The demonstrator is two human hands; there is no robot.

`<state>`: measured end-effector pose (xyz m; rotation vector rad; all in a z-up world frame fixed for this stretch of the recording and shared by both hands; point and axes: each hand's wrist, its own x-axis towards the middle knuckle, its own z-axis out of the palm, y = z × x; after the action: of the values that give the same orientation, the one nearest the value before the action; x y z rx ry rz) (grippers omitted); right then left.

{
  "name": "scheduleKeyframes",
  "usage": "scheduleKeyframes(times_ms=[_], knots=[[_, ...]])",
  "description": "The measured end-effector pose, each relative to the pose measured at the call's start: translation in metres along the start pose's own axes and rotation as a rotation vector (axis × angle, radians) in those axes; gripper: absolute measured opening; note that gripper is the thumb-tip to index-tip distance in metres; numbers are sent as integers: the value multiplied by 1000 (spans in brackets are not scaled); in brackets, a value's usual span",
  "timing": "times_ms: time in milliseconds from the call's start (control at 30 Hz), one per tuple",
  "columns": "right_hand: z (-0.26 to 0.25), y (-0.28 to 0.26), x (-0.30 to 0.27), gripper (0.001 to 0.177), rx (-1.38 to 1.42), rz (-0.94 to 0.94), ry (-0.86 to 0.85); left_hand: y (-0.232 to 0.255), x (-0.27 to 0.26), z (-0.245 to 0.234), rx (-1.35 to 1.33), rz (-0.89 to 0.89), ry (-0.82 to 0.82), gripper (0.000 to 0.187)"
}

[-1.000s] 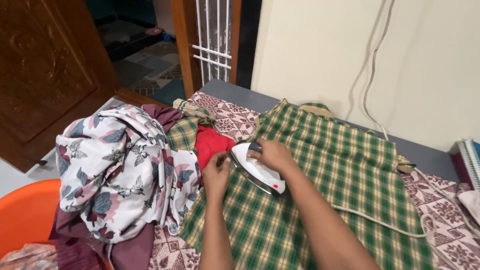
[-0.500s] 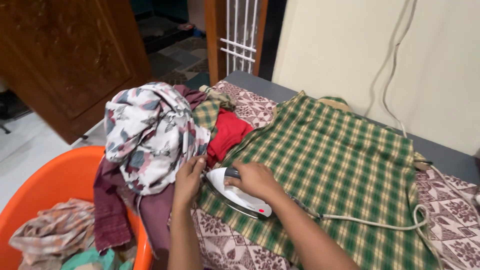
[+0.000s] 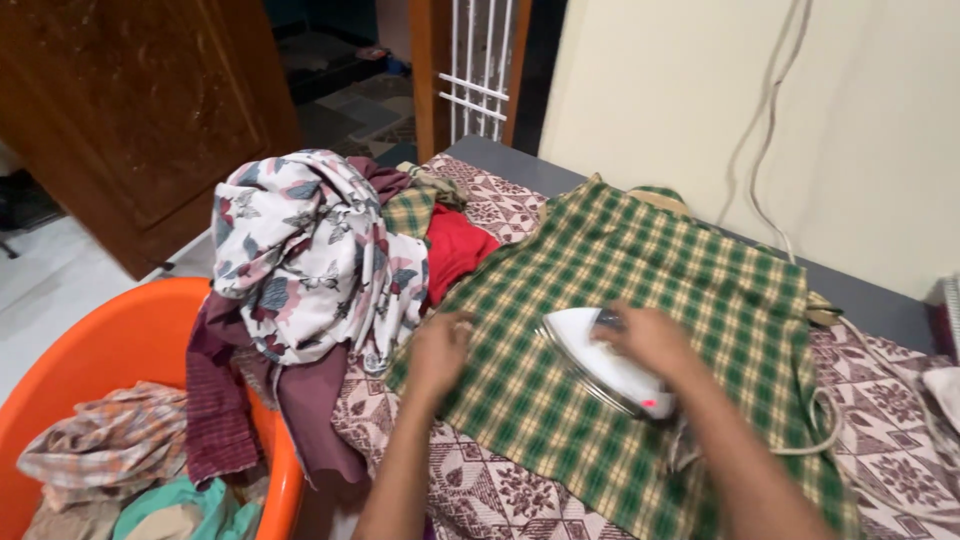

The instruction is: The person irons a green and yellow plaid shirt on a table, smoothing the fabric with one hand while moving the iron with the other. After finishing the first shirt, the person picks up an orange and white plaid shirt and begins ironing it in the same manner.

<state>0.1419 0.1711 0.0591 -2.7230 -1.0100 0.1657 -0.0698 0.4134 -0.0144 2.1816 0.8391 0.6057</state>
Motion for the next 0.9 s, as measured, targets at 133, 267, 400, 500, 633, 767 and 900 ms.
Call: scheduleKeyframes(times_ms=[133,267,400,500,633,767,900], knots=[[-27,130,-4,67,-30,291,57,4,3,39,474,214,-135,56],[-46,184,-26,79,-55,383,66,0,16,43,655,52,-279,71],[-34,141,-54,73,-1,407,-96,-5,17,44,649,73,-274,70],[-17,70,-92,64,63,169,-184,-7,21,43,638,65,-308,70],[-4,-32,-141,59,36,-34,-255,-18,30,33,554,89,-339,64],[5,-103,-130,49,159,-140,-196,-52,40,9,-292,169,-303,47],[22,-156,-89,49,223,-276,-86,-83,46,-11,-886,-31,-231,61]])
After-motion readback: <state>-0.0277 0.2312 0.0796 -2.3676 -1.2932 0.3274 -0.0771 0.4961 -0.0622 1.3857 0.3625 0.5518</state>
